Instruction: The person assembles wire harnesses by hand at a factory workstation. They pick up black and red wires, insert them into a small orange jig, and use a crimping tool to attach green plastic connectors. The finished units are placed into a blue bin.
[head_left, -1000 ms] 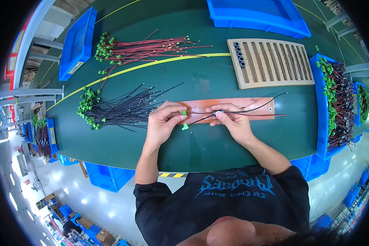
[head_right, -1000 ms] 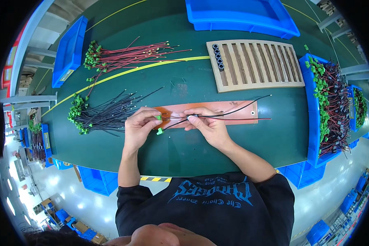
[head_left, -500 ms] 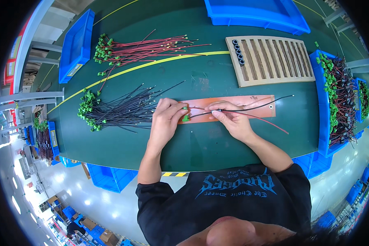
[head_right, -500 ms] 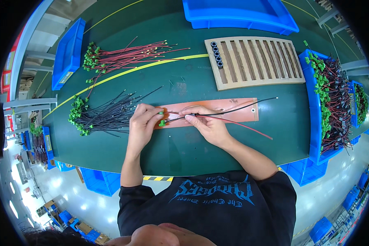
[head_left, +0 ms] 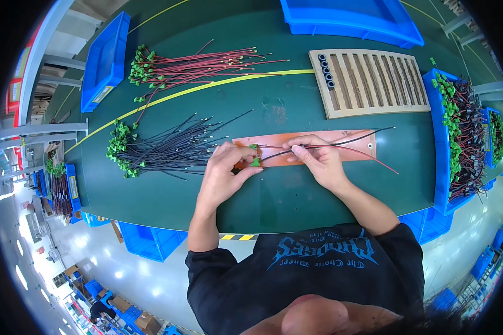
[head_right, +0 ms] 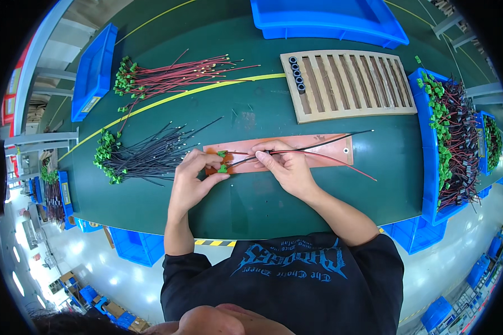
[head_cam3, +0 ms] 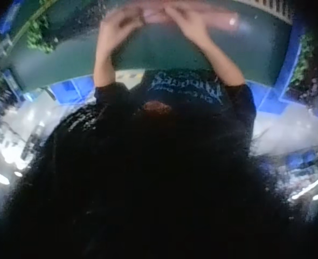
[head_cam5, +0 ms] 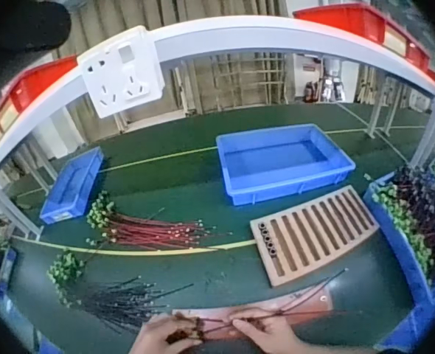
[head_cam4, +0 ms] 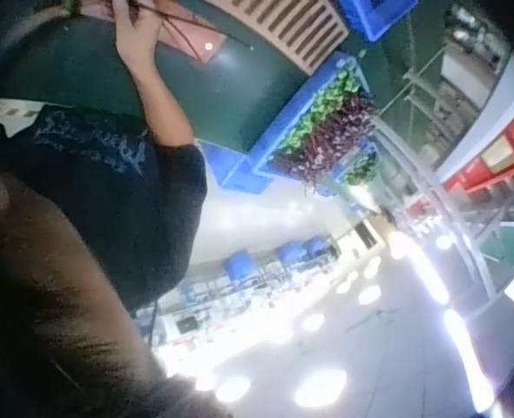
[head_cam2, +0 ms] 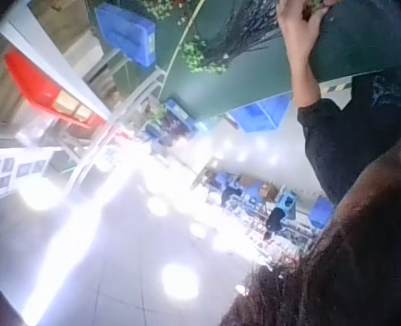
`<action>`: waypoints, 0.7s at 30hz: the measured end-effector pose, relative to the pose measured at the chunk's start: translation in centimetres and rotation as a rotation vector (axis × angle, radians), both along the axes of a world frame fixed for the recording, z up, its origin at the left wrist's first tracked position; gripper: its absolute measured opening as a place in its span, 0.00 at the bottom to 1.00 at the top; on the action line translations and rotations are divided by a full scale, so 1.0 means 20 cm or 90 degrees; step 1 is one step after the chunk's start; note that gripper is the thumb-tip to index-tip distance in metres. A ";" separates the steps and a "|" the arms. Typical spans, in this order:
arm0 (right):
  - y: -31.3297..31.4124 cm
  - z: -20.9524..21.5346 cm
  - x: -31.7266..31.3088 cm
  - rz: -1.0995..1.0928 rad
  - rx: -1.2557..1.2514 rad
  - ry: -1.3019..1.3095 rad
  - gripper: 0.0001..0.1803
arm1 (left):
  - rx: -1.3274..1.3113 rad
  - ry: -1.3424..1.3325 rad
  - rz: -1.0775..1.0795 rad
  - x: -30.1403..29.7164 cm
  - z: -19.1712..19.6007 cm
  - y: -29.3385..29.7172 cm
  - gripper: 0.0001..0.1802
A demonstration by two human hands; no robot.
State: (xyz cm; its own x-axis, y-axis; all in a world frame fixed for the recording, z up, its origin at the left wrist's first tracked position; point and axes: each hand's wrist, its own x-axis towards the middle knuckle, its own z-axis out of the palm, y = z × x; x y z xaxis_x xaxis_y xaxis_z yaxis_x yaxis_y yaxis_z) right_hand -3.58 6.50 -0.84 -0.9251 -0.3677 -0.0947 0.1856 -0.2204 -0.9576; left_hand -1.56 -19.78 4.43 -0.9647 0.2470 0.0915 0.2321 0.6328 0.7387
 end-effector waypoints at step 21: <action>0.01 0.01 0.00 0.036 -0.029 0.023 0.13 | 0.095 0.027 0.095 0.00 -0.05 0.05 0.11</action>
State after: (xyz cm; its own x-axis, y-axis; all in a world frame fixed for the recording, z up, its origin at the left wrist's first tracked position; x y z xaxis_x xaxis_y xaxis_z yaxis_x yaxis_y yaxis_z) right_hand -3.48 6.69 -0.67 -0.9052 -0.4228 -0.0437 0.1648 -0.2542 -0.9530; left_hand -1.52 -18.85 3.42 -0.9841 0.0821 0.1573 0.1764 0.5467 0.8185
